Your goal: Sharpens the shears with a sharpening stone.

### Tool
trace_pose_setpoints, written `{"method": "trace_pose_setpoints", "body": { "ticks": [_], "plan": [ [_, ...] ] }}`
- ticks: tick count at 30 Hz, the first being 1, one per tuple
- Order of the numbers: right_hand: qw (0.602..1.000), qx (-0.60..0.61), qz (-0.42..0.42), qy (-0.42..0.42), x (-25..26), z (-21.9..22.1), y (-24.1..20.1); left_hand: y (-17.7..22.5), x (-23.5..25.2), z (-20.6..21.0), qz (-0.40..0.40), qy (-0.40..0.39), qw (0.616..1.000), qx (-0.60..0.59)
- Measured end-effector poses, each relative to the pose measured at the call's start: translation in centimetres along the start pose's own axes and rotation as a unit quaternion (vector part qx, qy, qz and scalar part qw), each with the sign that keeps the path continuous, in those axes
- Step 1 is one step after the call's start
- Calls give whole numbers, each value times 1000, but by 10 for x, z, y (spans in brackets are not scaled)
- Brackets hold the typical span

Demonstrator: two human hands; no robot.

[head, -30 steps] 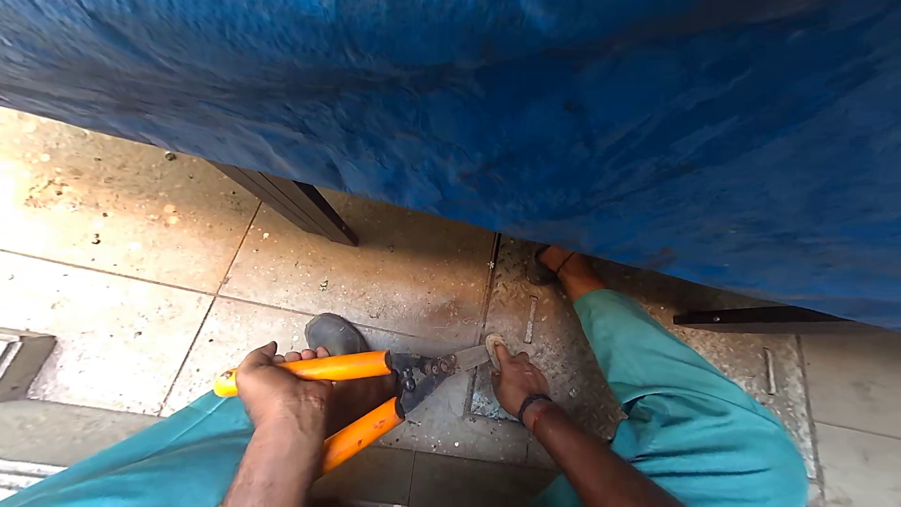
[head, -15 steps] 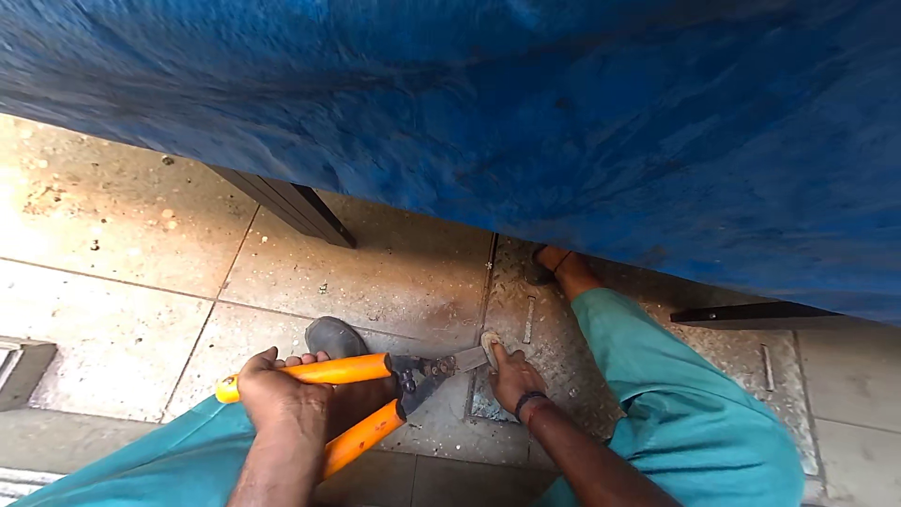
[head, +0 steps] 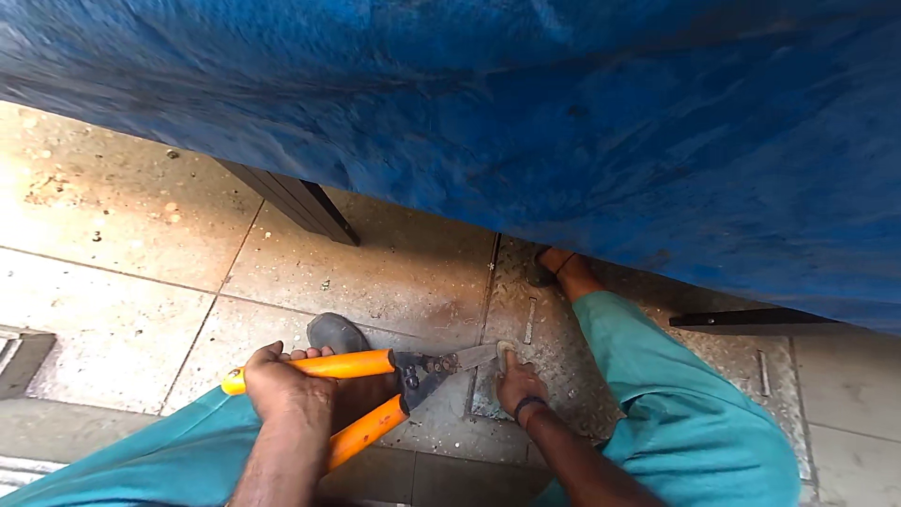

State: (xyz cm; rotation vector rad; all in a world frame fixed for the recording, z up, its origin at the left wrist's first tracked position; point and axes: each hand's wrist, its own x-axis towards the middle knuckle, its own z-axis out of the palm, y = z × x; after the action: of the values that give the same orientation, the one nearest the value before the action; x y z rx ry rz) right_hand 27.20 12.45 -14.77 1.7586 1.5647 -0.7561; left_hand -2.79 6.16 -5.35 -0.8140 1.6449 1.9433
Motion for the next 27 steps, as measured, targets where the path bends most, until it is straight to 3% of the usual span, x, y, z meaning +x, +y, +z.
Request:
{"method": "trace_pose_setpoints", "body": {
  "ticks": [5, 11, 16, 21, 27],
  "plan": [
    [1000, 8, -13, 4, -25, -3, -11, -2, 2, -1, -1, 4, 1000, 5],
    [1000, 7, 7, 9, 0, -2, -11, -1, 5, 3, -7, 11, 1000, 0],
    [1000, -2, 1, 3, -25, 0, -15, -1, 5, 0, -5, 15, 1000, 1],
    [1000, 10, 27, 12, -4, 3, -13, -2, 5, 2, -6, 7, 1000, 5],
    [1000, 16, 11, 1, -34, 0, -19, -2, 4, 0, -5, 7, 1000, 5]
  ]
}}
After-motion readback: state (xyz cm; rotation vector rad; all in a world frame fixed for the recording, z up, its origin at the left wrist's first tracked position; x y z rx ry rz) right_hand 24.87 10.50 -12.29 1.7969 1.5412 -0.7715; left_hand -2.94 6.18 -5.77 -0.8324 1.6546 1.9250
